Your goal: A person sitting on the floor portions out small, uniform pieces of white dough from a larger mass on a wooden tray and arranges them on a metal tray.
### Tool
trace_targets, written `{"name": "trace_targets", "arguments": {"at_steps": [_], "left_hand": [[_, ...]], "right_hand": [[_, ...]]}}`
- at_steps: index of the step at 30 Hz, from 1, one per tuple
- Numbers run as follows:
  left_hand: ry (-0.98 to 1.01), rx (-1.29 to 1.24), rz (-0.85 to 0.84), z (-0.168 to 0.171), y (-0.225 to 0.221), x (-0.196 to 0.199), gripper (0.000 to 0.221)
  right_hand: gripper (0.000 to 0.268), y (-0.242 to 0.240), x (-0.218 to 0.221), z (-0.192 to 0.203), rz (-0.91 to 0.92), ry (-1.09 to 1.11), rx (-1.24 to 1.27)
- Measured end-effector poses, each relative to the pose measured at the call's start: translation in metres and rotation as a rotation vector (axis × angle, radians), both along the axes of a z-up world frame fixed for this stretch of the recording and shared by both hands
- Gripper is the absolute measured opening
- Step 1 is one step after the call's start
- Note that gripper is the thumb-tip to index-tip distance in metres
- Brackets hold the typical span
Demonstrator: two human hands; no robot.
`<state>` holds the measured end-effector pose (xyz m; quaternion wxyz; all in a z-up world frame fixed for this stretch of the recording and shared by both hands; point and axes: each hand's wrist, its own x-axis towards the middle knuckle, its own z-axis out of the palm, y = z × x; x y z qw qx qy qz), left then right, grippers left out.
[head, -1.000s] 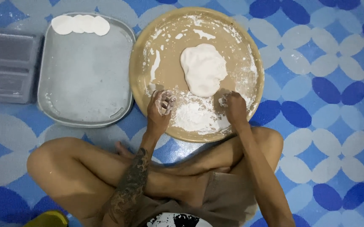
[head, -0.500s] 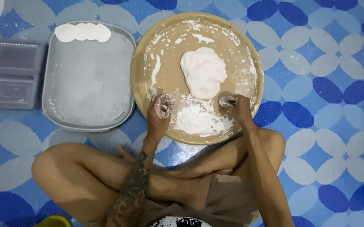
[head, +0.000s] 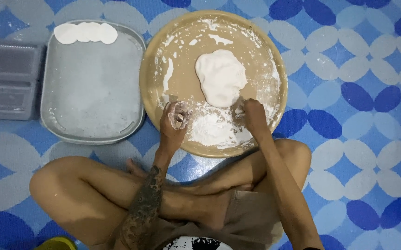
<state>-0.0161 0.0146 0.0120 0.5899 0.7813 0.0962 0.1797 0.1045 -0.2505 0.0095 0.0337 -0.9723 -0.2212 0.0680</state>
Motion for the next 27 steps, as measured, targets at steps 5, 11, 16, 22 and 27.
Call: {"name": "trace_targets", "arguments": {"at_steps": [5,11,16,22,27], "left_hand": [[0.010,-0.029,-0.016,0.011,0.003,0.002,0.031],[0.030,-0.015,0.009,0.011,0.004,-0.002,0.032],[0.044,-0.070,-0.058,0.019,0.001,-0.001,0.034],[0.058,-0.048,-0.014,0.022,0.001,-0.001,0.031],[0.056,-0.063,-0.017,0.020,0.002,-0.002,0.032]], "right_hand": [[0.004,0.014,-0.010,0.034,0.023,0.024,0.094],[0.006,0.009,-0.023,0.048,-0.853,0.614,1.279],[0.019,-0.004,-0.025,0.003,-0.226,0.002,0.371],[0.034,0.025,-0.049,0.044,-0.128,-0.072,0.173],[0.028,0.006,-0.030,0.012,-0.159,0.003,0.243]]}}
